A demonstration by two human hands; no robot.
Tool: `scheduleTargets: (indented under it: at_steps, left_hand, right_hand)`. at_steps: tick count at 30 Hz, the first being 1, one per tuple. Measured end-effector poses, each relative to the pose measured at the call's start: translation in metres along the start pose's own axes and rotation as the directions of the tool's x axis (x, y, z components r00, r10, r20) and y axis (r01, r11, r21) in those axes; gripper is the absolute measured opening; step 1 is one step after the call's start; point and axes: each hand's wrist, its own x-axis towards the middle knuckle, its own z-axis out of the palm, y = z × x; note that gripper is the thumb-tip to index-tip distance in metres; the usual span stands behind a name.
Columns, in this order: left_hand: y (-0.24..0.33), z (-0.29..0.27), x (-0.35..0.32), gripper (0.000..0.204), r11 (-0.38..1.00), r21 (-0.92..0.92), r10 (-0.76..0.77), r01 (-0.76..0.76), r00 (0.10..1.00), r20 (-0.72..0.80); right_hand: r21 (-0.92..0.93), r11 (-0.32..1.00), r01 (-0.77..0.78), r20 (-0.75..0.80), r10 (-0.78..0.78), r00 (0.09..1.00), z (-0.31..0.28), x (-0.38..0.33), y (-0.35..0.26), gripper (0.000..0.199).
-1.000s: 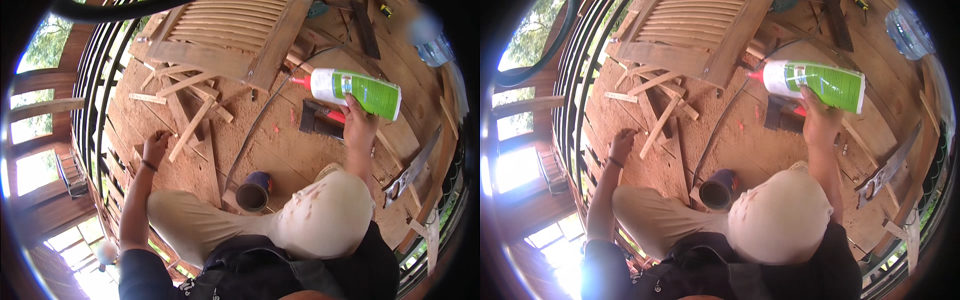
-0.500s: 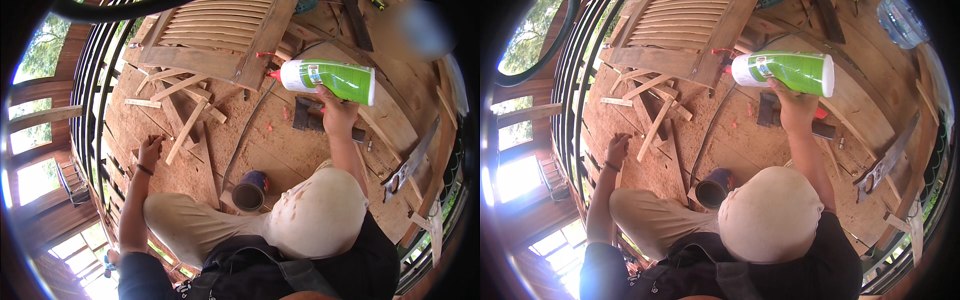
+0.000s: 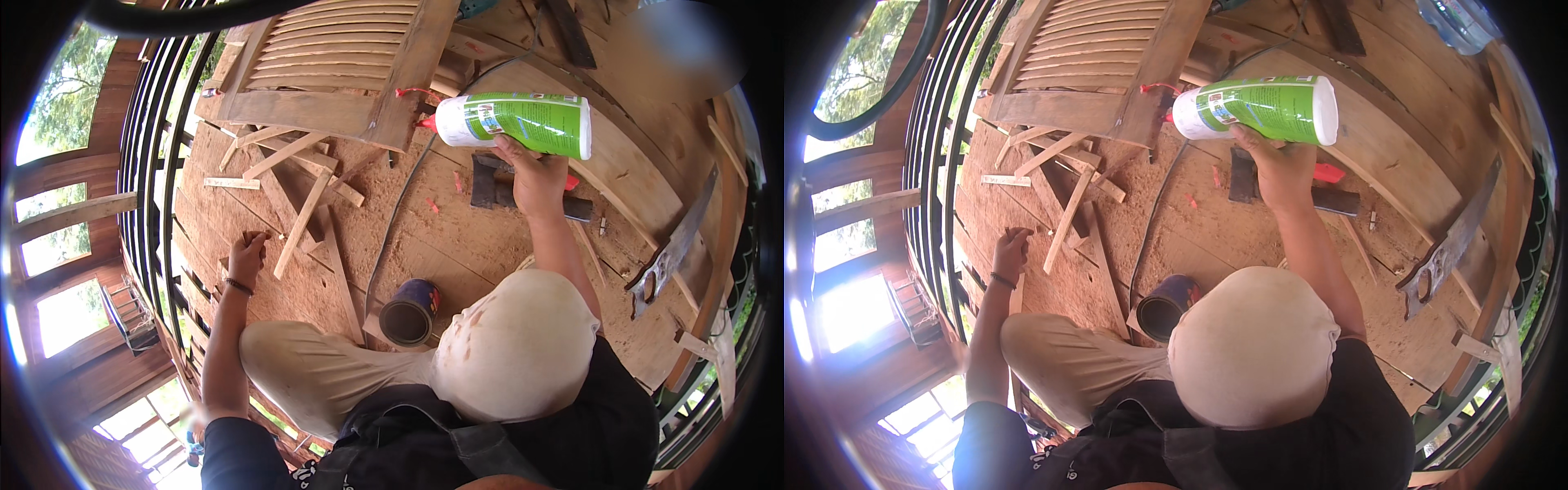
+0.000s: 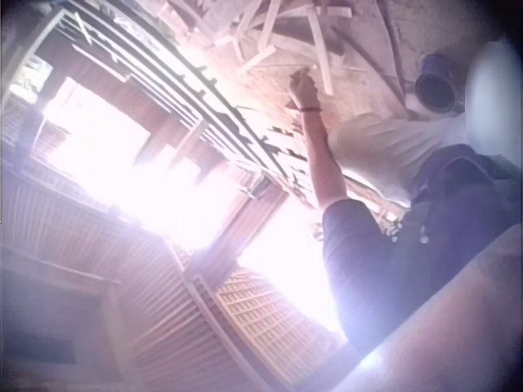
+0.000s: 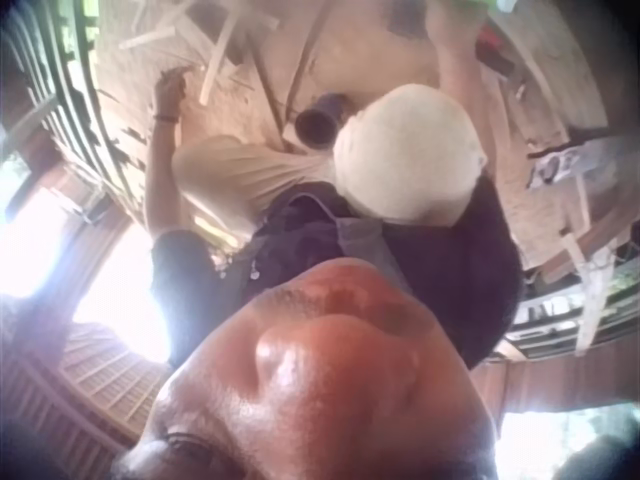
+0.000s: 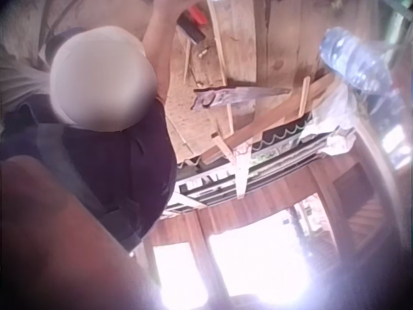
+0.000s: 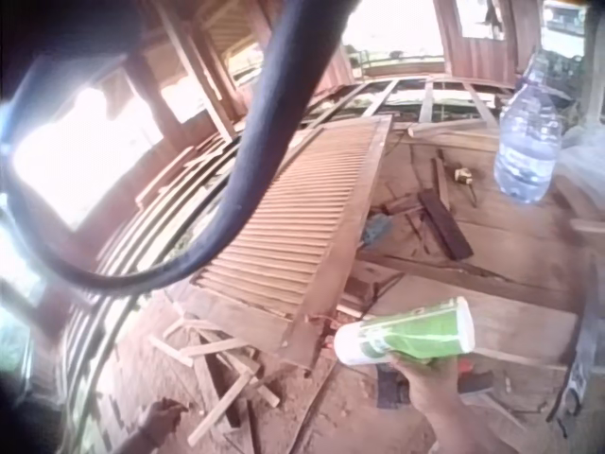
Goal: The person sits on the floor and assembles a wooden structure by applying glue to small wooden pieces and attaching them to a larger frame. They use a hammer to secure the pieces and a saw to trim excess wood. The person also uses a chisel to smooth the edges of the wood.
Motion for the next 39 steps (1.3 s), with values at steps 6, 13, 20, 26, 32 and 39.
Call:
scheduleTargets:
  at_steps: [6,13,20,26,32,39]
  left_hand:
    - [-0.004,-0.002,0.004,0.019,0.998,-0.053,-0.02,0.021,1.0,0.005]
    - [0.004,0.002,-0.001,0.019,1.0,-0.006,-0.024,0.024,1.0,-0.003]
    - [-0.02,0.0,0.002,0.021,0.998,-0.048,-0.046,0.045,0.999,-0.02]
    - [0.005,0.005,0.006,0.022,0.989,0.086,0.125,-0.123,0.992,-0.022]
    - [-0.01,-0.007,0.009,0.021,0.998,-0.049,0.046,-0.046,0.999,-0.015]
    - [-0.017,-0.006,0.005,0.018,0.985,-0.159,-0.066,0.064,0.998,-0.01]
  right_hand:
    - [0.062,0.998,-0.01,-0.041,0.013,0.999,0.004,0.0,-0.001,0.051]
    - [-0.659,0.705,0.264,-0.035,-0.379,0.925,-0.042,-0.007,-0.049,0.033]
    - [-0.7,0.696,0.158,-0.049,-0.268,0.962,-0.053,-0.022,-0.081,0.058]
    - [-0.234,0.968,0.09,-0.177,-0.133,0.975,-0.07,-0.008,-0.065,0.063]
    - [-0.507,0.817,0.275,0.088,-0.268,0.959,-0.038,-0.007,-0.067,0.057]
    - [-0.336,0.93,0.149,0.015,-0.153,0.988,-0.017,-0.003,-0.055,0.047]
